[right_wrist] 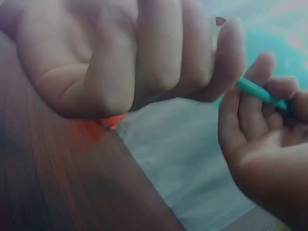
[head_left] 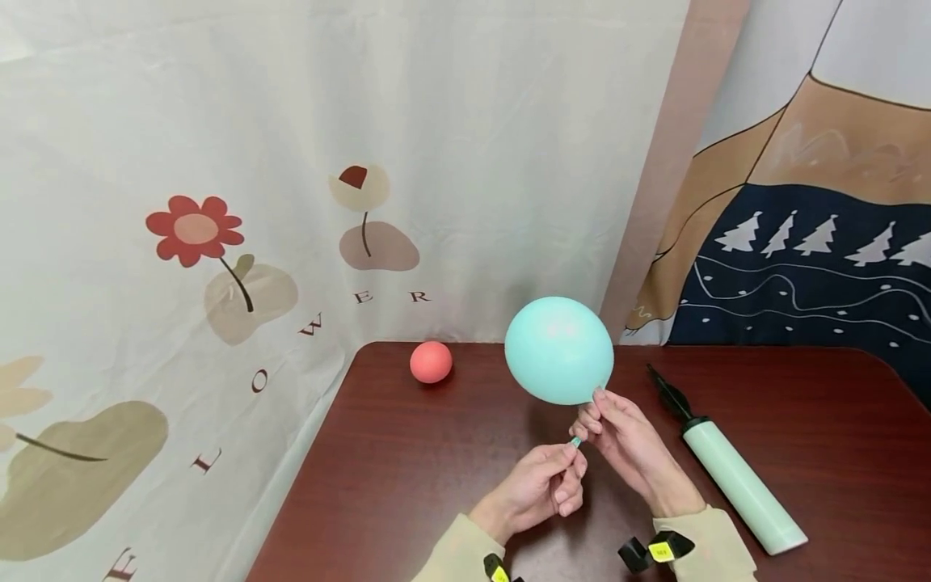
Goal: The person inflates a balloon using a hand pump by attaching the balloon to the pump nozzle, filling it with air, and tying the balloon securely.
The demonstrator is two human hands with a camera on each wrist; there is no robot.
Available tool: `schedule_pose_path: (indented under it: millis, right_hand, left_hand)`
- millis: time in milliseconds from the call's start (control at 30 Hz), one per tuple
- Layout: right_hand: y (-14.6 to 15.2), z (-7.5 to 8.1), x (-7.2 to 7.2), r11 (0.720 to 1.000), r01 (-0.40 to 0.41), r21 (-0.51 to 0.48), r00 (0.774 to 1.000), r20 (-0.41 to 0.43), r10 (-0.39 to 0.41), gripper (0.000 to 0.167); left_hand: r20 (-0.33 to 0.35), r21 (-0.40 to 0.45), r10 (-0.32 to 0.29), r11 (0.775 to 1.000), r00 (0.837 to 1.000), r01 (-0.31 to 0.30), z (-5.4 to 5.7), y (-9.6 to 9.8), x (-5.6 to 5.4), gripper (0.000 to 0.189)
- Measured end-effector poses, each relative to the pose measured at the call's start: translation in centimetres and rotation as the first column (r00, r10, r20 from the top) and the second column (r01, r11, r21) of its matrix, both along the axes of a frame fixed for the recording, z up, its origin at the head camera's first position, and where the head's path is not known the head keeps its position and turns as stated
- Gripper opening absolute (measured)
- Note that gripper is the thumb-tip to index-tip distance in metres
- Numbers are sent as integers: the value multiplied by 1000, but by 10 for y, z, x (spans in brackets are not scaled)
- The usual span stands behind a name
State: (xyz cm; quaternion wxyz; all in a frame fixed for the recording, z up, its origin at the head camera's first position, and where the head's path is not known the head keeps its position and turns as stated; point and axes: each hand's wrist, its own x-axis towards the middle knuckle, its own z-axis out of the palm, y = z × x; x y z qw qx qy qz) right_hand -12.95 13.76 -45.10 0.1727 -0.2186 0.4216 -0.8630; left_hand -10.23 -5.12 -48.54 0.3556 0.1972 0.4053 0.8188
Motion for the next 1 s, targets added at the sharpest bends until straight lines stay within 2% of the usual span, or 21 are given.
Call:
schedule_pose_path:
  millis: [100, 200, 300, 367, 467, 567, 600, 667, 733, 767, 800, 833, 867, 900, 933, 1000]
  right_hand:
    - [0, 0, 2, 1000, -4, 25, 996, -84, 6, 37]
    - [-1, 1, 2, 997, 33, 66, 991, -128, -24, 36]
    - [1, 3, 0, 983, 134, 129, 983, -144, -115, 35]
    - [4, 5, -2, 952, 212, 221, 969, -177, -175, 36]
    - [7, 6, -5, 862, 303, 407, 944, -249, -215, 39]
    - [10, 4, -5, 746, 358, 562, 928, -303, -217, 43]
    - [10, 3, -5, 710, 370, 599, 924, -315, -215, 43]
    - [11, 1, -4, 640, 391, 662, 917, -340, -208, 42]
    - [12, -1, -3, 579, 406, 707, 910, -369, -188, 41]
    - [12, -2, -2, 555, 410, 723, 908, -380, -176, 40]
    - [12, -2, -1, 537, 412, 736, 907, -388, -164, 40]
    - [11, -2, -1, 523, 411, 747, 907, -392, -152, 40]
    - [11, -3, 0, 510, 409, 757, 907, -397, -137, 41]
    - [10, -3, 0, 500, 405, 765, 908, -401, -123, 42]
    - [10, -3, 0, 491, 401, 773, 909, -403, -107, 43]
    - [8, -4, 1, 475, 402, 783, 905, -420, -72, 44]
  left_hand:
    - [-63, 13, 10, 1000, 998, -9, 2, 3, -2, 34]
    - [-60, 23, 6, 1000, 998, -5, 0, 2, -3, 27]
    - [-49, 2, -24, 1000, 999, 24, -8, -2, -2, 21]
    - [-47, -29, -37, 999, 998, 35, -15, -6, 1, 16]
    - [-55, -100, -10, 995, 998, 4, -18, -12, 3, 13]
    - [-155, -171, 59, 981, 986, -86, -11, -17, 2, 18]
    - [-214, -191, 81, 974, 973, -123, -6, -19, 1, 21]
    - [-352, -220, 114, 955, 929, -201, 5, -23, -1, 27]
    - [-495, -225, 140, 933, 857, -282, 18, -27, -2, 25]
    - [-566, -213, 151, 923, 811, -321, 24, -29, -3, 22]
    - [-635, -197, 161, 912, 756, -359, 30, -30, -4, 17]
    - [-705, -176, 167, 900, 690, -398, 36, -31, -6, 13]
    - [-770, -153, 168, 888, 615, -434, 41, -31, -8, 8]
    - [-834, -128, 165, 871, 527, -474, 46, -31, -10, 6]
    - [-890, -101, 153, 852, 429, -514, 51, -31, -12, 8]
    - [-973, -57, 91, 797, 212, -602, 61, -31, -19, 16]
